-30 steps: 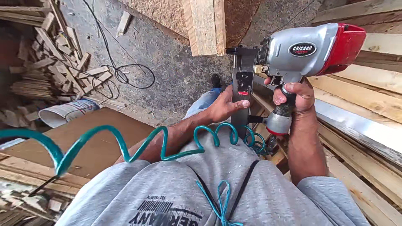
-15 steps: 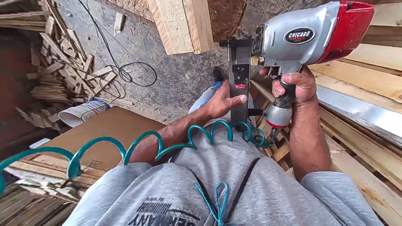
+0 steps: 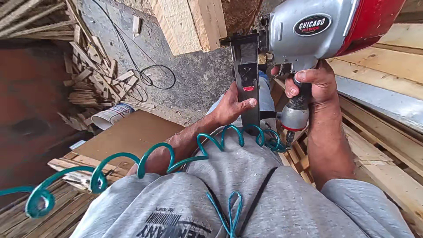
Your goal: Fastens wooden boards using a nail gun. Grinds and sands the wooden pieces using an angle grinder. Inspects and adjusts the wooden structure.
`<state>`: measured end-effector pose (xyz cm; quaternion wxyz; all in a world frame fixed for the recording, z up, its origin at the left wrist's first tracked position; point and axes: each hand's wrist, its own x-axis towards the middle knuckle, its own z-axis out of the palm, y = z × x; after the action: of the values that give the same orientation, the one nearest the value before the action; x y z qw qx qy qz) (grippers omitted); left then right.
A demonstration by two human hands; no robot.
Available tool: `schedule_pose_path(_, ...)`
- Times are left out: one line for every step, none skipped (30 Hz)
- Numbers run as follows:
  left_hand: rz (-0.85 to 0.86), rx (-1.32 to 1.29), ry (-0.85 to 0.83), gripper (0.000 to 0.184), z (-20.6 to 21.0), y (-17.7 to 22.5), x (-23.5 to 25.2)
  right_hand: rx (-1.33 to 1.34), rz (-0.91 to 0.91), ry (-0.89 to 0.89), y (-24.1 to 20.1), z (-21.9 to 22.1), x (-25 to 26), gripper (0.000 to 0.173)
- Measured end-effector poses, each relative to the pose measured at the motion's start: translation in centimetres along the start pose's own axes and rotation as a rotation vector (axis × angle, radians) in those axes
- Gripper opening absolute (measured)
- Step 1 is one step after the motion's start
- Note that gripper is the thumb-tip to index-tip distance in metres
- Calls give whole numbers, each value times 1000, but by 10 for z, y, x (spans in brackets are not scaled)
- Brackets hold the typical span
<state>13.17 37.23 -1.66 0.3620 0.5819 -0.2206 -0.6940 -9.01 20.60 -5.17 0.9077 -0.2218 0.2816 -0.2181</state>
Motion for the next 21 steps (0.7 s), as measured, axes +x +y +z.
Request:
schedule_pose_path(1, 0, -2, 77, 0, 0, -1, -2, 0, 4, 1, 0, -1, 31)
schedule_pose_path(0, -3, -5, 77, -1, -1, -1, -3, 0, 8, 1, 0, -1, 31)
schedule_pose_path(-3, -2, -8, 78, -1, -1, -1, 2, -2, 5, 1, 0, -1, 32)
schedule_pose_path(-5, 5, -12, 78, -1, -1, -1, 5, -2, 1, 1, 0, -2, 32)
schedule_pose_path(-5, 18, -18, 79, -2, -1, 1, 6, -5, -4, 1, -1, -3, 31)
schedule_pose_path(-2, 29, -27, 80, -2, -1, 2, 4, -10, 0, 0, -3, -4, 30)
schedule_pose_path(5, 34, -36, 80, -2, -1, 5, 3, -16, 0, 0, -5, -4, 30)
schedule_pose_path(6, 35, -38, 79, -1, -1, 7, 7, -19, 4, 1, -7, -5, 31)
schedule_pose_path(2, 32, -35, 78, -1, -3, 8, 11, -21, 15, 3, -9, -5, 31)
schedule_pose_path(-7, 37, -26, 78, -1, -4, 9, 13, -21, 27, 6, -10, -4, 31)
schedule_pose_path(-18, 37, -19, 78, -3, -6, 9, 13, -17, 40, 10, -11, -2, 31)
schedule_pose_path(-30, 36, -13, 78, -4, -8, 9, 15, -9, 48, 14, -12, 0, 30)
schedule_pose_path(-44, 32, -3, 78, -6, -10, 8, 15, 2, 50, 18, -13, 2, 29)
schedule_pose_path(-55, 34, 9, 78, -8, -12, 7, 18, 13, 47, 21, -13, 4, 29)
schedule_pose_path(-63, 42, 21, 77, -9, -13, 6, 22, 16, 41, 24, -12, 8, 29)
schedule_pose_path(-67, 50, 32, 76, -11, -15, 6, 28, 16, 34, 27, -12, 10, 30)
schedule_pose_path(-67, 52, 39, 77, -13, -16, 6, 38, 12, 30, 28, -12, 12, 31)
schedule_pose_path(-62, 47, 41, 77, -15, -16, 6, 44, 7, 27, 30, -11, 14, 31)
schedule_pose_path(-54, 37, 39, 77, -16, -17, 6, 42, 3, 26, 31, -10, 15, 31)
schedule_pose_path(-48, 31, 35, 77, -17, -18, 6, 33, 4, 29, 31, -10, 15, 31)
schedule_pose_path(-42, 29, 34, 76, -18, -17, 7, 25, 3, 36, 31, -9, 16, 30)
